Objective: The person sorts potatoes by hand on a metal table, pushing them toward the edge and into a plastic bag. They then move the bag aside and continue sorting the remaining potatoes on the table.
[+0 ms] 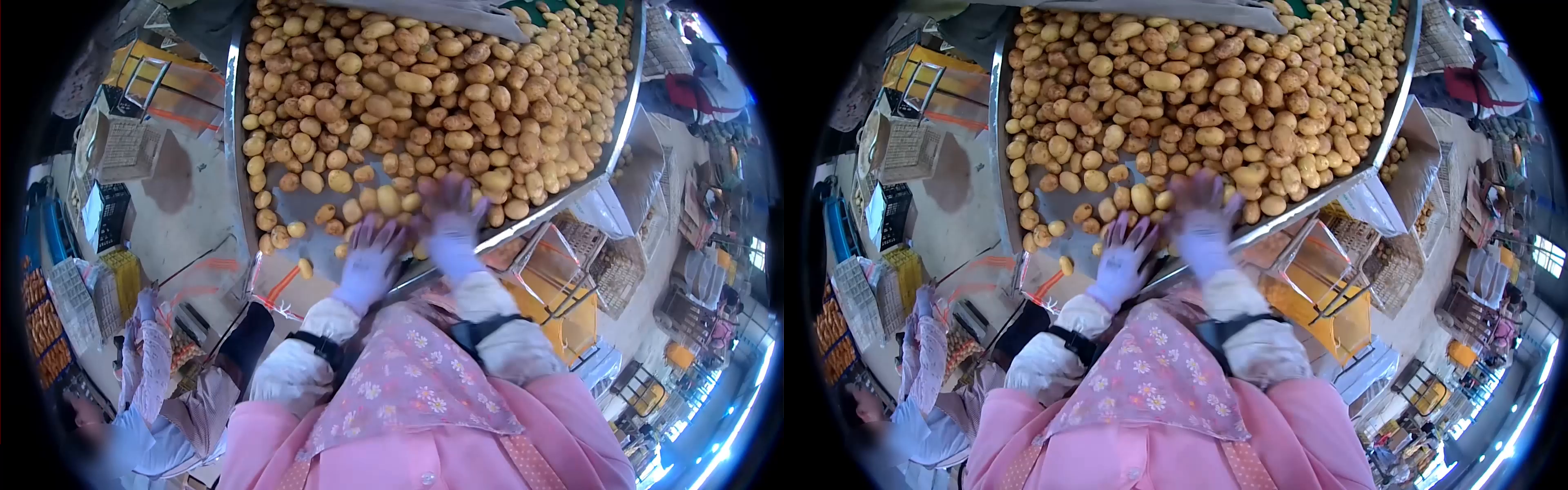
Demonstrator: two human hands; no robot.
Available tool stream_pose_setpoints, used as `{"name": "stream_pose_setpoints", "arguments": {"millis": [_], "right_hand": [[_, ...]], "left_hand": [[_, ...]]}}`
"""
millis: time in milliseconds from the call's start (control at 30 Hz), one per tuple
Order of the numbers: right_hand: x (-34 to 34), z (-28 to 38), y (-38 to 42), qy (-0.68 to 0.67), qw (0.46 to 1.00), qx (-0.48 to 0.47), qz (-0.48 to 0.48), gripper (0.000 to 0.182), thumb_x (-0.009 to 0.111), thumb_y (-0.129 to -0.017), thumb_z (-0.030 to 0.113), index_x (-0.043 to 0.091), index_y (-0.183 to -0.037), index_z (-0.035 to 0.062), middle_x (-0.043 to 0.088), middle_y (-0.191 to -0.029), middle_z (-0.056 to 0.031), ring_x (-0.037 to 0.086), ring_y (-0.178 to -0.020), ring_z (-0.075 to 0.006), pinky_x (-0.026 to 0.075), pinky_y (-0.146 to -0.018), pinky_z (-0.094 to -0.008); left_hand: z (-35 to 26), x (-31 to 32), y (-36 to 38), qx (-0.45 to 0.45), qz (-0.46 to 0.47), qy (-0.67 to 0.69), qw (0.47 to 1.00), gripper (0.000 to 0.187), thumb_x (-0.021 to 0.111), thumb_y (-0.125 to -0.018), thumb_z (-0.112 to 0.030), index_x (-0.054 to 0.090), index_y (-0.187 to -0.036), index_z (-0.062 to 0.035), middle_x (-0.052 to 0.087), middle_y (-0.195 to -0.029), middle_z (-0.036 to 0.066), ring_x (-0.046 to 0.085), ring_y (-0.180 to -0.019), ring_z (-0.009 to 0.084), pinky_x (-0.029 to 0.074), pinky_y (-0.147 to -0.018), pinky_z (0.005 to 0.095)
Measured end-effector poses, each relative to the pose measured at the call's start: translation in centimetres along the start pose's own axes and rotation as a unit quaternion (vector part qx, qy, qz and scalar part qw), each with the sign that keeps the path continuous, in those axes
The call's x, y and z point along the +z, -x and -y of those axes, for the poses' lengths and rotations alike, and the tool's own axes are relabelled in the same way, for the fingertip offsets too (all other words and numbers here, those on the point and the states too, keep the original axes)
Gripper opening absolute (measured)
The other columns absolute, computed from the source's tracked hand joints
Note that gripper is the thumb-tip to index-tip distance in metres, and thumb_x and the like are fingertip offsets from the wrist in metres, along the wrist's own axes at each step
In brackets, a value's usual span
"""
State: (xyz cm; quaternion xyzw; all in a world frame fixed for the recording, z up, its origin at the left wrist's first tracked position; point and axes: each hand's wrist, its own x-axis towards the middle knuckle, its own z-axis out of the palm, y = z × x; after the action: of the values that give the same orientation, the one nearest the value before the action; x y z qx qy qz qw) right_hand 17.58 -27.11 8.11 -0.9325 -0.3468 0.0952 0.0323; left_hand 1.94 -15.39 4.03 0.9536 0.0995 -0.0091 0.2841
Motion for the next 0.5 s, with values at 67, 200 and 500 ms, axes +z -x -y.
{"name": "stream_pose_setpoints", "arguments": {"millis": [67,200,500], "right_hand": [[3.2,1.3,0.3,-0.016,0.998,-0.046,0.025,0.054,0.065,-0.093,0.04,0.058,-0.142,0.0178,0.035,-0.161,-0.0223,0.024,-0.156,-0.0324,0.028,-0.12,-0.0608],[3.3,0.4,-3.4,-0.111,0.965,-0.223,0.08,0.047,0.066,-0.091,0.034,0.061,-0.135,0.0171,0.056,-0.14,-0.0141,0.049,-0.134,-0.0333,0.042,-0.109,-0.0549],[2.0,8.4,-11.6,-0.073,0.957,-0.213,0.183,0.044,0.064,-0.09,0.007,0.061,-0.134,0.0102,0.064,-0.129,-0.0104,0.063,-0.121,-0.0273,0.053,-0.1,-0.0429]], "left_hand": [[1.6,-2.0,2.4,0.002,0.003,-0.016,1.0,0.056,0.07,-0.083,-0.026,0.063,-0.138,-0.0172,0.051,-0.148,0.017,0.039,-0.141,0.0451,0.028,-0.119,0.0592],[7.1,-5.4,6.3,-0.073,0.052,0.015,0.996,0.049,0.068,-0.084,-0.017,0.065,-0.133,-0.0119,0.056,-0.141,0.018,0.052,-0.131,0.0399,0.039,-0.112,0.0538],[14.7,-9.5,-2.0,-0.235,-0.365,0.249,0.866,0.042,0.047,-0.095,0.001,0.06,-0.136,-0.0001,0.06,-0.137,0.02,0.056,-0.128,0.0399,0.044,-0.11,0.0446]]}}
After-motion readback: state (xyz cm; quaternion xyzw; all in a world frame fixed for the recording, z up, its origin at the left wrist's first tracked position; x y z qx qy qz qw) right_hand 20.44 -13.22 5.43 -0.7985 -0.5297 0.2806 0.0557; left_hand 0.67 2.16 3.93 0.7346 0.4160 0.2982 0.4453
